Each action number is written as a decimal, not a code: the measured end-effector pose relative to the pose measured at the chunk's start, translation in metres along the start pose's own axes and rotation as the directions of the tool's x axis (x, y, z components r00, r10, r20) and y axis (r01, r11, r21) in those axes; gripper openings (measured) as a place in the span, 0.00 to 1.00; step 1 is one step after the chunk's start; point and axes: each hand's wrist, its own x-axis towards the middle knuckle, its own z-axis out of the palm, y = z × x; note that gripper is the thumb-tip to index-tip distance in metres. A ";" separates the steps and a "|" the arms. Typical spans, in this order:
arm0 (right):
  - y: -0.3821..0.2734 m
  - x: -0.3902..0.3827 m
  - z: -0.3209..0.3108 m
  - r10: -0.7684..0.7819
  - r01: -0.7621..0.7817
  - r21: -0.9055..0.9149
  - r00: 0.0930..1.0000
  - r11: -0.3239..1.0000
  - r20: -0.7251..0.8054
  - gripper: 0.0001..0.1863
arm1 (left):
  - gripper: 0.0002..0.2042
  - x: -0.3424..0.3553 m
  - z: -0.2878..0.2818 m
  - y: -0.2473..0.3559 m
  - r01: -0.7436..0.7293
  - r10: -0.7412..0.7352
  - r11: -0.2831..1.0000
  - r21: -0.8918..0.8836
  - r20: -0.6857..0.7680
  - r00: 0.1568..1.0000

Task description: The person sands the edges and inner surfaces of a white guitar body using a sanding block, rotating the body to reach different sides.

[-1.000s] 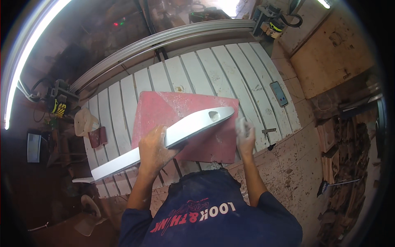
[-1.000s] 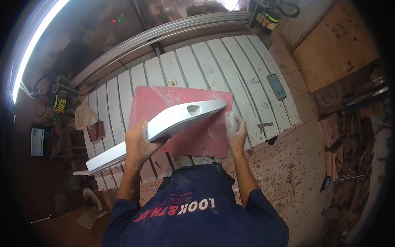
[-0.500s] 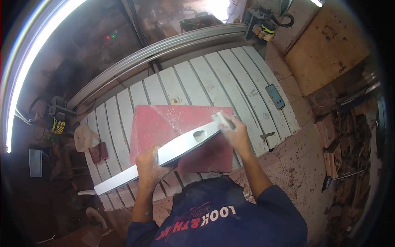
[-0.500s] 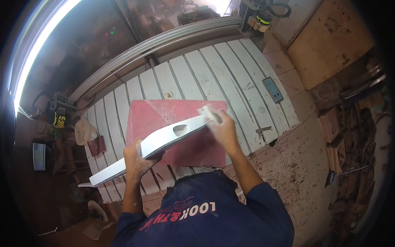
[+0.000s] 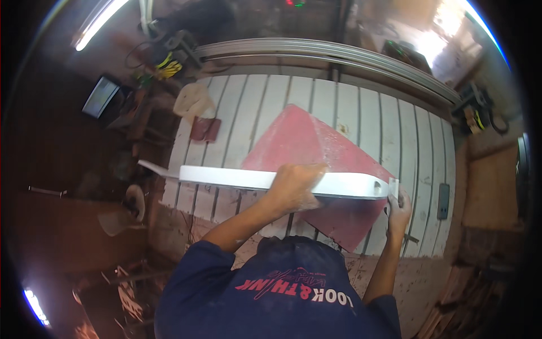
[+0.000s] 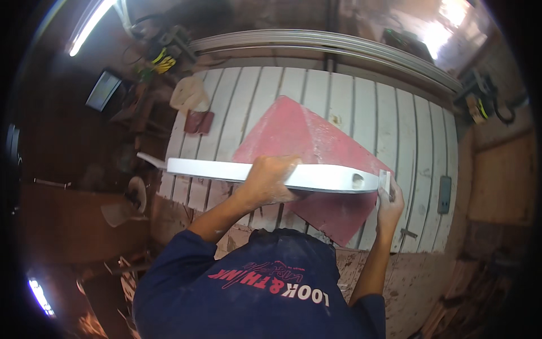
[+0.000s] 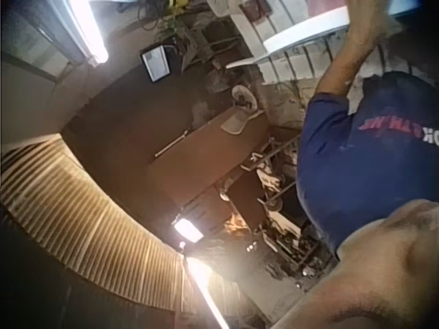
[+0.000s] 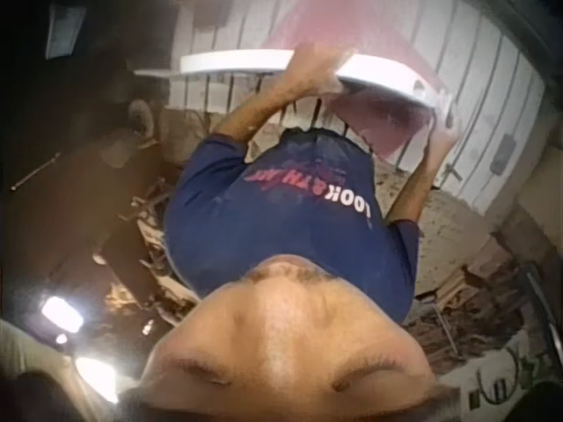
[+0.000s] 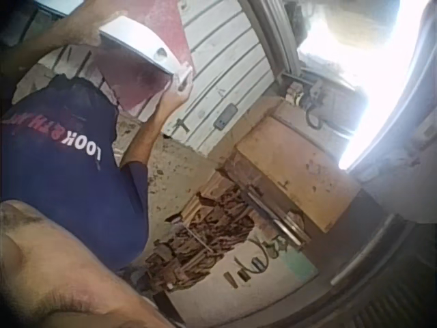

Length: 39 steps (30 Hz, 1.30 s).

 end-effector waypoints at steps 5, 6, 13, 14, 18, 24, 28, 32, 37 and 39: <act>-0.051 -0.038 0.017 -0.196 0.196 0.108 0.981 0.975 -0.002 0.23 | 0.17 -0.009 0.002 -0.005 0.008 -0.008 1.000 0.002 -0.020 1.000; -0.038 -0.026 0.012 -0.205 0.204 0.110 0.979 0.973 0.000 0.23 | 0.16 -0.009 0.002 -0.004 -0.002 0.001 1.000 -0.009 -0.023 1.000; -0.060 -0.071 0.006 -0.464 0.470 -0.138 0.883 0.872 0.071 0.26 | 0.17 -0.008 0.004 -0.004 -0.028 0.026 0.999 -0.021 -0.063 0.998; -0.059 -0.067 0.008 -0.465 0.471 -0.136 0.882 0.872 0.073 0.26 | 0.17 -0.008 0.004 -0.004 -0.019 0.017 1.000 -0.025 -0.069 0.997; 0.013 -0.009 -0.003 -0.092 0.096 0.083 0.994 0.992 -0.054 0.24 | 0.20 -0.009 0.002 -0.004 -0.032 0.032 0.999 -0.005 -0.065 0.997; -0.072 -0.084 0.017 -0.515 0.516 -0.048 0.857 0.855 0.027 0.26 | 0.22 -0.003 0.007 -0.008 -0.008 0.007 0.999 0.032 0.028 1.000; 0.006 -0.011 -0.005 -0.054 0.054 0.002 0.996 0.999 -0.073 0.25 | 0.21 -0.003 0.008 -0.010 -0.032 0.032 0.999 0.001 0.022 0.999; -0.034 -0.016 0.007 -0.110 0.110 -0.042 0.994 0.993 0.002 0.24 | 0.23 -0.011 0.008 -0.010 0.032 -0.031 0.996 0.080 -0.010 0.999; -0.047 -0.036 0.020 -0.435 0.428 -0.111 0.899 0.897 -0.044 0.24 | 0.23 -0.004 0.006 0.002 0.083 -0.083 0.995 0.049 -0.007 0.997; 0.014 0.010 -0.001 0.101 -0.088 0.166 0.992 0.982 -0.074 0.24 | 0.22 0.004 0.004 0.006 0.048 -0.046 0.998 0.033 -0.041 0.998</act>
